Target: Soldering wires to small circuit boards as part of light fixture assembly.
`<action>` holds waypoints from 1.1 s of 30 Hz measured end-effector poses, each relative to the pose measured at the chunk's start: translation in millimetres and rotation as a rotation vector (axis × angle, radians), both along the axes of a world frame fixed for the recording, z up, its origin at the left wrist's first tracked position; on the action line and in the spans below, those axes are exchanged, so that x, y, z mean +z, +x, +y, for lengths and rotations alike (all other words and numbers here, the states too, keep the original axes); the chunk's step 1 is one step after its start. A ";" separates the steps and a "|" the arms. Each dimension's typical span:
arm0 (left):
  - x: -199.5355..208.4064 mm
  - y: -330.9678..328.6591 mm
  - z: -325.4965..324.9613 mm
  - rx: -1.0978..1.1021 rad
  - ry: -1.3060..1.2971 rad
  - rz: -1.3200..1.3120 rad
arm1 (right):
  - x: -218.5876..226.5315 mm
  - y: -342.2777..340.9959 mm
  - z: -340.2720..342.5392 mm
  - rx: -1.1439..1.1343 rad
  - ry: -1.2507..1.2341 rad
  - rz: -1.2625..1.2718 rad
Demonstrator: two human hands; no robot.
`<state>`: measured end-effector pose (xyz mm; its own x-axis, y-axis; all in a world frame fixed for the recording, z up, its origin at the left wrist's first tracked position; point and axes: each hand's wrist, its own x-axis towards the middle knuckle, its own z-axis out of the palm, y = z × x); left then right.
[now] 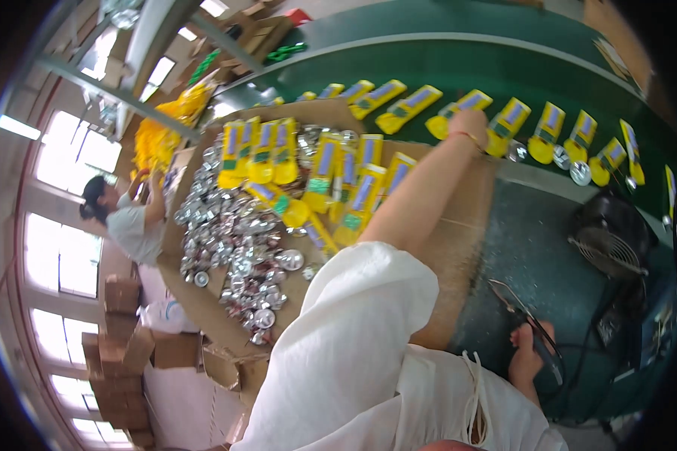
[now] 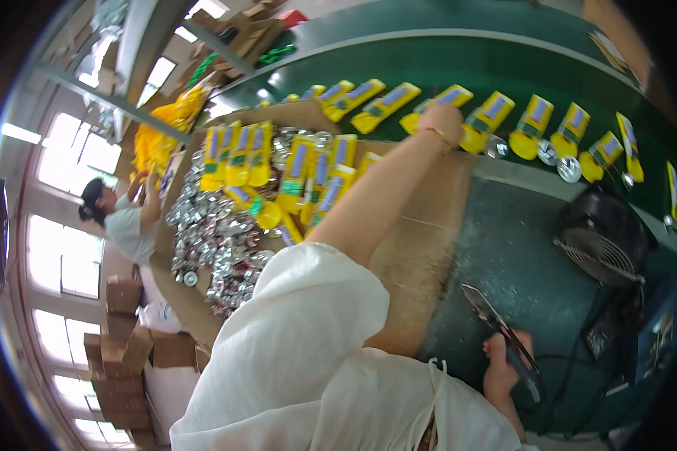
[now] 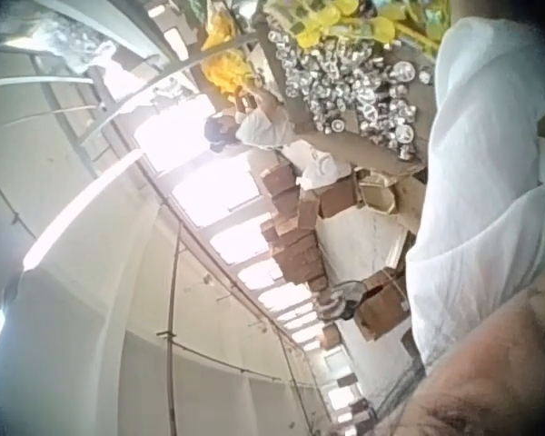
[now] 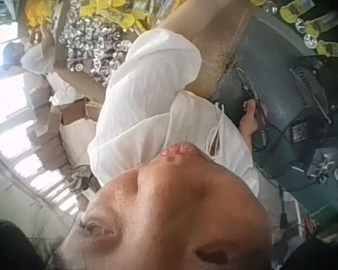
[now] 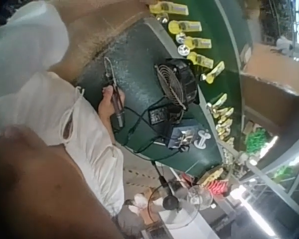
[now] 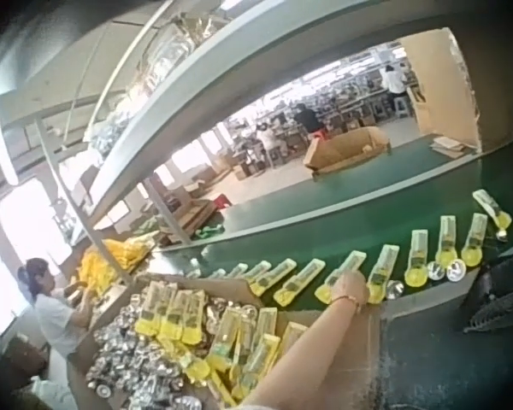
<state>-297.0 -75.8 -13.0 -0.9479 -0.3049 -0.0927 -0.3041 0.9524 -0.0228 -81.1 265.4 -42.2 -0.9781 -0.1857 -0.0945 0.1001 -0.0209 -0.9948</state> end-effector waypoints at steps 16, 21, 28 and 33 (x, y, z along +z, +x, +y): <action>42.9 372.6 40.1 0.429 -0.177 0.739 | 4.5 -1.1 -11.5 0.059 -0.006 0.050; 9.8 420.6 49.0 0.374 -0.010 0.464 | 11.8 5.7 -13.4 0.072 -0.022 0.038; 5.1 453.5 59.3 0.366 0.169 0.762 | 7.0 11.8 -12.5 0.073 -0.016 0.069; 43.6 456.0 56.7 -0.045 -0.086 0.434 | 15.4 11.5 -12.3 0.082 -0.033 0.073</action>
<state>159.1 -19.1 30.6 -0.9058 -0.2518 0.3406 -0.2616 0.9650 0.0177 -69.6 253.0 -26.8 -0.9636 -0.2670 -0.0160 0.0299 -0.0483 -0.9984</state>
